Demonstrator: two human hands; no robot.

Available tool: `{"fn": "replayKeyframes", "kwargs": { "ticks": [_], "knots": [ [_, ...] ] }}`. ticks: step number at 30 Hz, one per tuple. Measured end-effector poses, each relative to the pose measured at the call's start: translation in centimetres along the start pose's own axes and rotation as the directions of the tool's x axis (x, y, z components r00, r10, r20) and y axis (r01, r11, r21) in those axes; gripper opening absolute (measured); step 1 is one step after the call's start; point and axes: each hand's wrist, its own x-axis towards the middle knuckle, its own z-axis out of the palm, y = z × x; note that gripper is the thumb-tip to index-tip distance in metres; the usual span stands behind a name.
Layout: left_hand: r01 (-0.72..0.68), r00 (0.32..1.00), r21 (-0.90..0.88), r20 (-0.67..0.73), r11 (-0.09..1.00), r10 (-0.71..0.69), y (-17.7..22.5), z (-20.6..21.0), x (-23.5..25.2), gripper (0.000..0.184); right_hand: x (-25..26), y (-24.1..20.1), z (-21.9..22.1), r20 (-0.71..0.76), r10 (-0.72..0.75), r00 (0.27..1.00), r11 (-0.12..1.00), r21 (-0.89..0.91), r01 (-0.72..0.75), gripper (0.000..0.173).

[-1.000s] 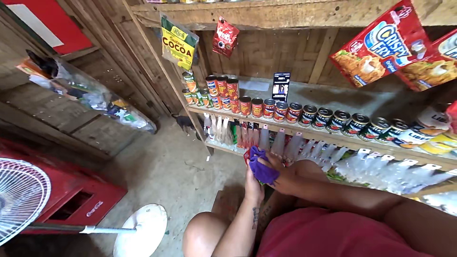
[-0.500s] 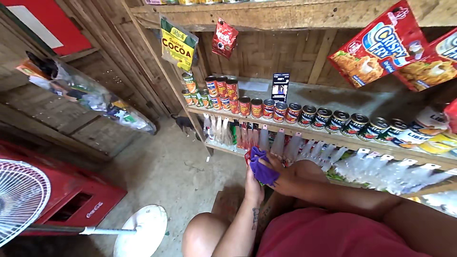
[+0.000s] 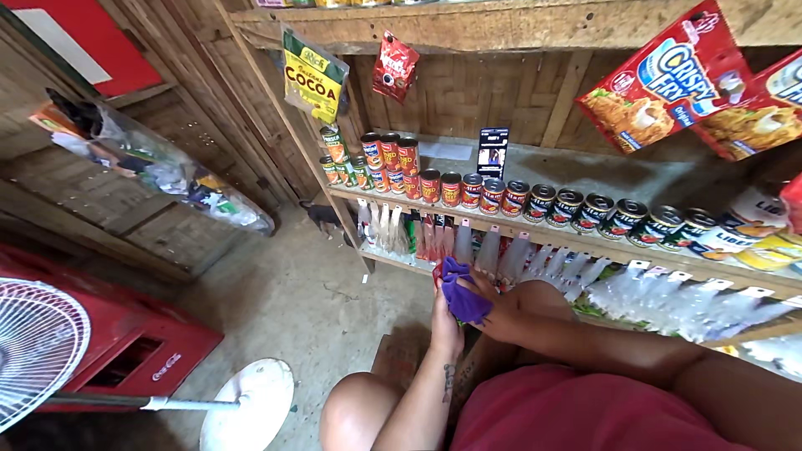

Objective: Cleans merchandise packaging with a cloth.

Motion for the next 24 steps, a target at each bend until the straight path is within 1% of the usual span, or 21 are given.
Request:
{"fn": "replayKeyframes", "kwargs": {
  "ticks": [2,3,6,7,8,9,11,13,15,17,18,20,23,24],
  "knots": [
    [0.001,1.000,0.016,-0.002,1.000,-0.001,0.1,0.1,0.0,0.056,0.1,-0.6,-0.6,-0.058,0.036,0.998,0.985,0.168,-0.026,0.054],
    [-0.002,1.000,0.015,0.007,1.000,0.002,0.1,0.0,0.1,0.057,0.2,-1.3,-1.5,-0.060,0.108,0.992,0.967,0.237,-0.091,0.050],
    [-0.024,0.998,-0.033,0.055,0.999,0.026,0.6,-0.2,0.3,0.059,0.4,-2.1,-3.8,-0.075,0.343,0.936,0.914,0.258,-0.314,0.038],
    [-0.036,0.998,-0.058,0.050,0.998,0.039,0.7,-0.2,0.4,0.057,0.7,-2.1,-4.6,-0.088,0.387,0.918,0.894,0.279,-0.350,0.037],
    [-0.050,0.998,-0.079,0.036,0.996,0.053,0.8,-0.3,0.6,0.055,1.0,-1.9,-5.1,-0.116,0.405,0.907,0.883,0.306,-0.356,0.035],
    [-0.061,0.998,-0.094,0.000,0.994,0.061,1.0,-0.3,0.8,0.052,1.1,-1.4,-5.6,-0.146,0.398,0.906,0.883,0.328,-0.336,0.034],
    [-0.091,0.991,-0.092,-0.107,0.992,0.081,1.4,-0.5,1.2,0.051,1.2,-0.3,-5.9,-0.197,0.315,0.929,0.916,0.317,-0.243,0.033],
    [-0.119,0.978,-0.080,-0.179,0.990,0.103,1.6,-0.7,1.8,0.050,1.0,0.3,-5.9,-0.165,0.181,0.970,0.955,0.266,-0.133,0.039],
    [-0.130,0.977,-0.083,-0.178,0.988,0.114,1.4,-0.7,1.9,0.051,1.1,0.3,-5.3,-0.060,0.005,0.998,0.964,0.265,0.011,0.050],
    [-0.127,0.987,-0.092,-0.109,0.988,0.116,1.1,-0.2,1.3,0.052,1.0,0.1,-3.5,0.028,-0.155,0.987,0.966,0.215,0.146,0.057],
    [-0.121,0.991,-0.094,-0.072,0.988,0.115,0.7,0.0,0.8,0.052,0.7,0.0,-2.4,0.055,-0.189,0.980,0.971,0.158,0.179,0.060],
    [-0.122,0.992,-0.095,-0.016,0.988,0.121,0.4,0.3,0.1,0.051,0.1,-0.3,-0.9,0.064,-0.188,0.980,0.981,0.067,0.184,0.063],
    [-0.104,0.995,-0.083,-0.007,0.991,0.104,0.3,0.3,-0.4,0.051,0.5,-0.3,-0.9,0.055,-0.171,0.984,0.985,0.029,0.170,0.065],
    [-0.094,0.995,-0.075,-0.019,0.993,0.093,0.3,0.5,-0.7,0.049,0.7,-0.4,-1.1,0.059,-0.157,0.986,0.988,0.011,0.157,0.066]
  ]
}}
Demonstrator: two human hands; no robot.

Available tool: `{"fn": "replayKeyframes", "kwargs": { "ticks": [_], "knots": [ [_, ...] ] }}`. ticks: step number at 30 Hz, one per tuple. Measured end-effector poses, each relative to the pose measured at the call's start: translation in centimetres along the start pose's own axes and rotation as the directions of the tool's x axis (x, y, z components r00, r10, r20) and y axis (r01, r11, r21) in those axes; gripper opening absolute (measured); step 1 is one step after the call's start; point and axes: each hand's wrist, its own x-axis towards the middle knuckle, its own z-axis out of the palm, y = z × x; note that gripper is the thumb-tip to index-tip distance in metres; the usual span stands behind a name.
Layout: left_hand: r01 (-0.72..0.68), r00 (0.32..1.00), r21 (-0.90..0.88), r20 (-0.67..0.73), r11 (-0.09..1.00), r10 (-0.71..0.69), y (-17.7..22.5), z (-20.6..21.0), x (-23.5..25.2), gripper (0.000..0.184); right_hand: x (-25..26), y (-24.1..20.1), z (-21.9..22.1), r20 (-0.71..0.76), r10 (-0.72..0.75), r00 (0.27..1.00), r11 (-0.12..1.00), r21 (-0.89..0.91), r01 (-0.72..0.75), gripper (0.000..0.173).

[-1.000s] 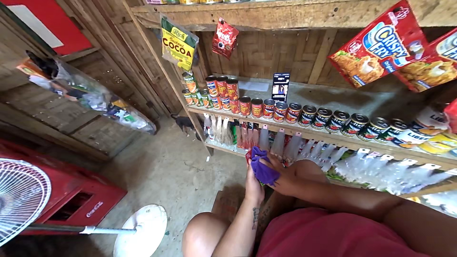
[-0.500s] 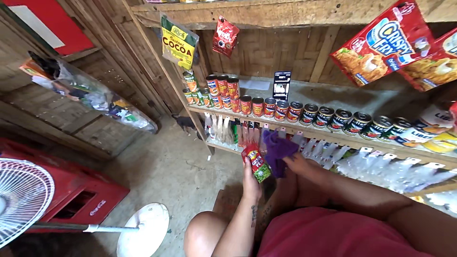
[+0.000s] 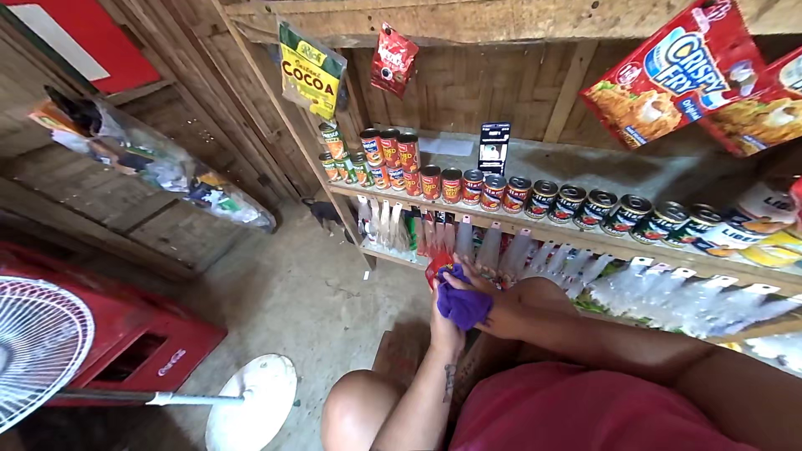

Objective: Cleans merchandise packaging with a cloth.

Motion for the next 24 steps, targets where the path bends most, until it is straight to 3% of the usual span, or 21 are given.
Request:
{"fn": "replayKeyframes", "kwargs": {
  "ticks": [4,12,24],
  "knots": [
    [0.047,0.999,0.024,-0.022,0.999,-0.046,0.0,0.8,-0.9,0.042,0.8,0.3,-0.6,-0.001,0.065,0.998,0.998,-0.021,-0.065,0.067],
    [0.112,0.990,-0.077,0.094,0.991,-0.104,-0.1,0.4,-0.6,0.049,0.7,-0.1,-1.3,-0.023,0.068,0.997,0.997,-0.045,-0.069,0.070],
    [0.123,0.985,-0.083,0.133,0.989,-0.111,-0.3,0.2,-0.4,0.054,0.6,0.7,-0.9,-0.059,0.048,0.997,0.998,-0.044,-0.050,0.067]
  ]
}}
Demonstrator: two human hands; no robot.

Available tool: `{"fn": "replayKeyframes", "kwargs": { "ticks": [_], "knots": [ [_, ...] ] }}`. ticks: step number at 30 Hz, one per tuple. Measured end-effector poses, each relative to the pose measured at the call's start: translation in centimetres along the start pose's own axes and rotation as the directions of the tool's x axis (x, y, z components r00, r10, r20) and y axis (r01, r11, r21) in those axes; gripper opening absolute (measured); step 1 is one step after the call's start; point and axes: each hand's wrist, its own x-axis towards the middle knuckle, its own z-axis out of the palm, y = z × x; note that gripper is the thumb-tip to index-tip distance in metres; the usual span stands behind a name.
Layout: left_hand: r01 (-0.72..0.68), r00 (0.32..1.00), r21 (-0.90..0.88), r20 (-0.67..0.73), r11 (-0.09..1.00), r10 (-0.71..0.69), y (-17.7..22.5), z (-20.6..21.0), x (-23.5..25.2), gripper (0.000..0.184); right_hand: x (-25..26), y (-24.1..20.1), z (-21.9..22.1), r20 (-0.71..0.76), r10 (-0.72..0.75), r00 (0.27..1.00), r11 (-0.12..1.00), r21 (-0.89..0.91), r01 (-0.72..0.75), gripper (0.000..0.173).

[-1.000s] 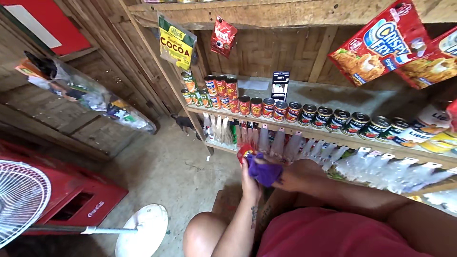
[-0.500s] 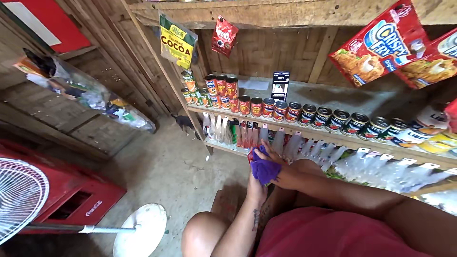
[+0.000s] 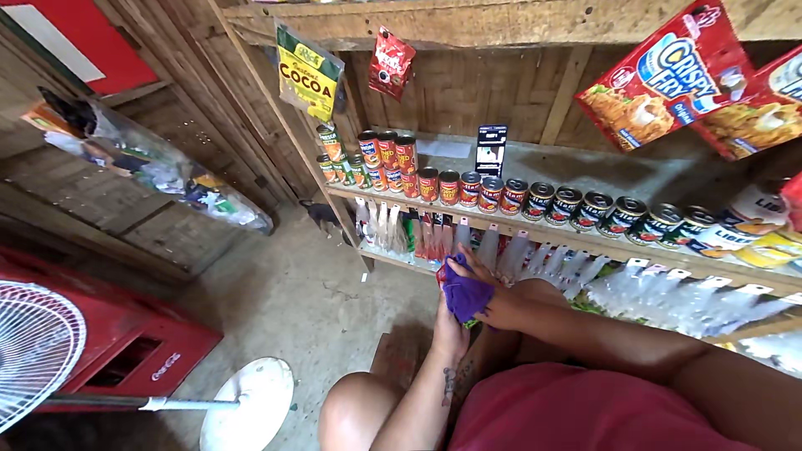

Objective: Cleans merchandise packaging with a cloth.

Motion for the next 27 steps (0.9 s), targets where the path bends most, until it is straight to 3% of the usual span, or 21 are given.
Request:
{"fn": "replayKeyframes", "kwargs": {
  "ticks": [6,12,17,21,27],
  "knots": [
    [0.034,0.994,-0.043,0.106,0.999,-0.029,0.1,0.0,0.1,0.062,0.5,-0.8,-1.3,0.059,0.123,0.991,0.991,0.050,-0.126,0.068],
    [0.055,0.991,-0.049,0.122,0.997,-0.049,0.0,0.0,0.0,0.067,0.7,-0.2,-1.0,0.021,0.120,0.993,0.991,0.055,-0.121,0.065],
    [0.126,0.986,0.071,0.099,0.989,-0.133,-0.1,-0.1,-0.3,0.096,1.1,1.1,-0.5,-0.071,0.102,0.992,0.990,0.103,-0.095,0.053],
    [0.124,0.988,0.115,0.075,0.986,-0.133,-0.1,0.4,-0.6,0.065,1.3,1.4,-0.7,-0.069,0.169,0.983,0.981,0.110,-0.161,0.049],
    [0.154,0.985,0.115,0.055,0.981,-0.161,0.0,0.7,-0.5,0.051,1.3,1.5,-0.7,-0.132,0.205,0.970,0.978,0.074,-0.197,0.046]
  ]
}}
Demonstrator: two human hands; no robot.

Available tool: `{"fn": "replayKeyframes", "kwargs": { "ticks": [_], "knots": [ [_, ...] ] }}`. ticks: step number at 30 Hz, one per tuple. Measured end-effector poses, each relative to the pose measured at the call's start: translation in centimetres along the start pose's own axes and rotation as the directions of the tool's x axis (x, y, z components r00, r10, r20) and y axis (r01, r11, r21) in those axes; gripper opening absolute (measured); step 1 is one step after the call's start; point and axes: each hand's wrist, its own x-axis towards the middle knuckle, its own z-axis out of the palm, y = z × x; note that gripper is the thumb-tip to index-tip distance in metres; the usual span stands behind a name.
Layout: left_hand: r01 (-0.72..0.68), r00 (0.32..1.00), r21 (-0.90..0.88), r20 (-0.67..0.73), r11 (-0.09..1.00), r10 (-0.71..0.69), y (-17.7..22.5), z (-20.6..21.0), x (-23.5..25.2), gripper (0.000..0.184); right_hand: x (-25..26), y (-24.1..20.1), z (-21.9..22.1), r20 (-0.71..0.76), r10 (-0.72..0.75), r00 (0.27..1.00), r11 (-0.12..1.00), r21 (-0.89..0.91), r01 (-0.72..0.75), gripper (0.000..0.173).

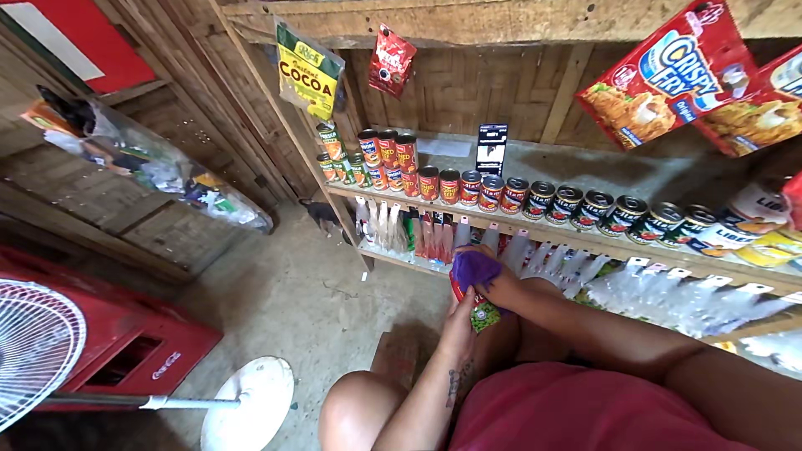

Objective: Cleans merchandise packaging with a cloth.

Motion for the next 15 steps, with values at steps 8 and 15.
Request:
{"fn": "replayKeyframes", "kwargs": {
  "ticks": [8,15],
  "knots": [
    [0.020,0.999,-0.044,0.030,0.999,-0.019,-0.4,-0.4,0.0,0.049,0.5,0.8,-0.2,-0.023,0.046,0.999,0.999,0.021,-0.046,0.044],
    [0.020,0.997,-0.092,0.070,0.996,-0.013,-0.6,-0.7,0.2,0.049,1.0,1.8,-0.1,-0.046,0.040,0.998,0.995,0.090,-0.036,0.043]
  ]
}}
